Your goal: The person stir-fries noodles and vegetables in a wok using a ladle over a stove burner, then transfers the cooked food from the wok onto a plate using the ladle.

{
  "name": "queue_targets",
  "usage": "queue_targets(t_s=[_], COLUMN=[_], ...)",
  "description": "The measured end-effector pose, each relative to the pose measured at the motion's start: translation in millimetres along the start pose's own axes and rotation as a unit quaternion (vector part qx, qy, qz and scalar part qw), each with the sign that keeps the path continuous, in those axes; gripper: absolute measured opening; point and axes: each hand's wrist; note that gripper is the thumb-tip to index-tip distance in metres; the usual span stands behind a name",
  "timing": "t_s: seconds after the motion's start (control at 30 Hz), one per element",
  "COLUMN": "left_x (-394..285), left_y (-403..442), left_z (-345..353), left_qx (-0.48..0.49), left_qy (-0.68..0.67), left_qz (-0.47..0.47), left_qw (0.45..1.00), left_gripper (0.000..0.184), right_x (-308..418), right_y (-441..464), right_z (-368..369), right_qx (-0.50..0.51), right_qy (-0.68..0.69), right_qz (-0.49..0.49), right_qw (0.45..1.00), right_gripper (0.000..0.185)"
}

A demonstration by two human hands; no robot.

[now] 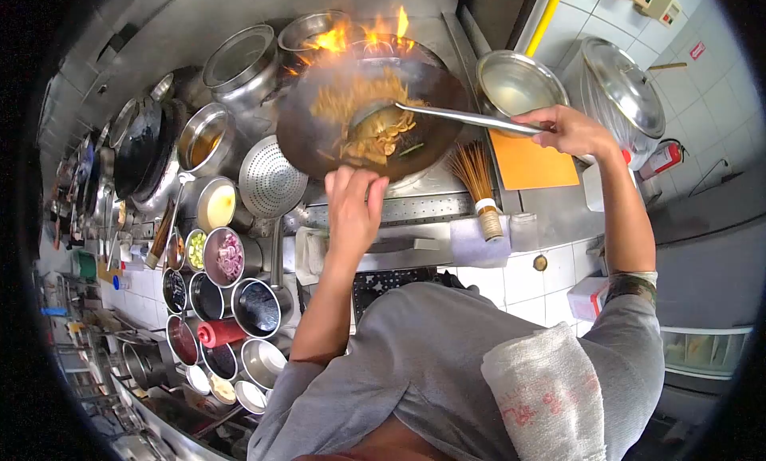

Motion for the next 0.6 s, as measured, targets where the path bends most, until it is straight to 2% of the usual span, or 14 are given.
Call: queue_targets(t_s=[0.1, 0.13, 0.23, 0.27, 0.3, 0.33, 0.37, 0.47, 0.57, 0.6], left_x=[40.2, 56.2, 56.7, 41.3, 24.6, 22.8, 13.6, 17.7, 5.1, 7.9], left_y=[-8.0, -24.7, -78.5, -87.4, -87.7, -77.6, -51.1, -19.4, -1.0, -0.6], left_z=[24.8, 33.1, 26.8, 19.0, 11.0, 8.8, 5.0, 7.9, 10.1, 14.8], left_qx=[0.013, 0.022, 0.059, 0.042, 0.024, 0.030, 0.032, 0.021, -0.017, -0.016], left_qy=[0.028, 0.044, 0.030, 0.002, -0.026, 0.008, 0.043, -0.007, -0.023, -0.012], left_qz=[-0.021, -0.022, -0.050, -0.035, -0.023, -0.003, -0.022, -0.029, -0.002, -0.005], left_qw=[0.999, 0.999, 0.997, 0.999, 0.999, 1.000, 0.998, 0.999, 1.000, 1.000], left_gripper=[0.011, 0.011, 0.014, 0.014, 0.015, 0.013, 0.013, 0.013, 0.010, 0.010], right_x=[15.4, 9.4, 25.5, 17.3, -5.1, -30.7, -44.5, -5.7, 11.7, -1.1], right_y=[23.0, 34.8, 12.9, -3.0, -4.8, -9.0, -16.4, -29.9, -17.2, -5.9], right_z=[16.9, 34.3, 44.8, 38.5, 32.1, 27.0, 33.8, -3.9, -6.9, 8.0], right_qx=[-0.083, -0.140, -0.182, -0.207, -0.189, -0.159, -0.114, 0.046, 0.058, -0.010], right_qy=[-0.125, -0.194, -0.279, -0.253, -0.162, -0.068, 0.033, 0.116, -0.003, -0.076], right_qz=[-0.098, -0.107, -0.001, -0.069, -0.089, -0.107, -0.116, 0.040, 0.047, -0.050], right_qw=[0.984, 0.965, 0.943, 0.943, 0.964, 0.979, 0.986, 0.991, 0.997, 0.996], right_gripper=[0.045, 0.046, 0.049, 0.052, 0.052, 0.052, 0.052, 0.051, 0.053, 0.052])
Point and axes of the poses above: each hand's wrist, its own y-axis towards the middle knuckle, its own z-axis out of the palm, x = y × z, and after that the axes turned 14 degrees about -y, right-handed
